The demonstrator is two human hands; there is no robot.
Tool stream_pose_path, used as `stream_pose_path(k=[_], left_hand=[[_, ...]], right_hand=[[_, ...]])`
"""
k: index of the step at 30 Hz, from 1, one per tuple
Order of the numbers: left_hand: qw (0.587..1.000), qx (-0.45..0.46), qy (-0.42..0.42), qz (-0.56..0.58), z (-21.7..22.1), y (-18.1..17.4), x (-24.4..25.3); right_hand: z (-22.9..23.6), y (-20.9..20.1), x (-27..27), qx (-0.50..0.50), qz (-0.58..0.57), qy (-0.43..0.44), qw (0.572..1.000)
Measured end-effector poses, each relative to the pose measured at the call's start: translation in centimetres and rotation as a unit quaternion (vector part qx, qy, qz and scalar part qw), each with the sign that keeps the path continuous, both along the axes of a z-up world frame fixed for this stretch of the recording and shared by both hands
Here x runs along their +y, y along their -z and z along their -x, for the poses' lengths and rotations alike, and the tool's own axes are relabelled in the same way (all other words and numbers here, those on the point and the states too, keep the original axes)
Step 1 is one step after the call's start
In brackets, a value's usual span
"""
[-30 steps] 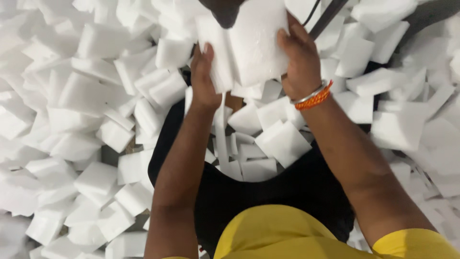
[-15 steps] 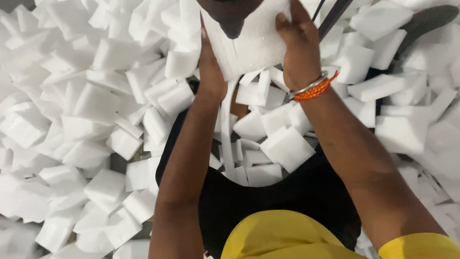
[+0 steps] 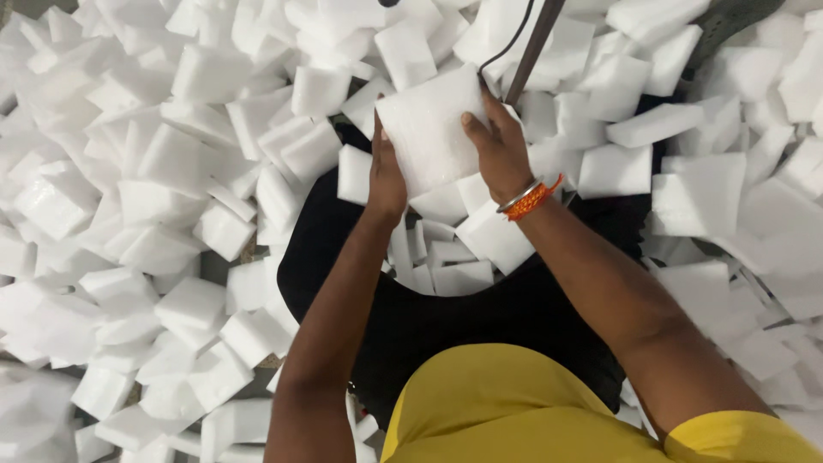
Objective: The person sits cross-legged on the floor and repeatedly picks up white foam blocks, breaks them into smaller pieces by hand, and drops them onto a growing pile. The action is continuous and repetitive, with no tools used.
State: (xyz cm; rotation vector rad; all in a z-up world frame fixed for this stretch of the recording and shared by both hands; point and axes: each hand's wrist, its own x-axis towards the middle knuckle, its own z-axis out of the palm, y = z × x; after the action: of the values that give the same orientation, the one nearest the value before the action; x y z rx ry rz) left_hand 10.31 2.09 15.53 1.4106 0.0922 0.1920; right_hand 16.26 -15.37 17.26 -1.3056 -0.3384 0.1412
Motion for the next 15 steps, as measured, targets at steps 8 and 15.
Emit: stream_pose_path(k=[8,15], left_hand=[[0.955,-0.036,-0.034,-0.293,4.4,2.2,-0.1],[0.867,-0.184,0.018,-0.462,8.5,1.8,-1.0]], right_hand=[[1.7,1.2,-3.7,0.08,0.019,-0.078,0.994],[0.1,0.5,-6.4,0.216,-0.045,-0.11,0.969]])
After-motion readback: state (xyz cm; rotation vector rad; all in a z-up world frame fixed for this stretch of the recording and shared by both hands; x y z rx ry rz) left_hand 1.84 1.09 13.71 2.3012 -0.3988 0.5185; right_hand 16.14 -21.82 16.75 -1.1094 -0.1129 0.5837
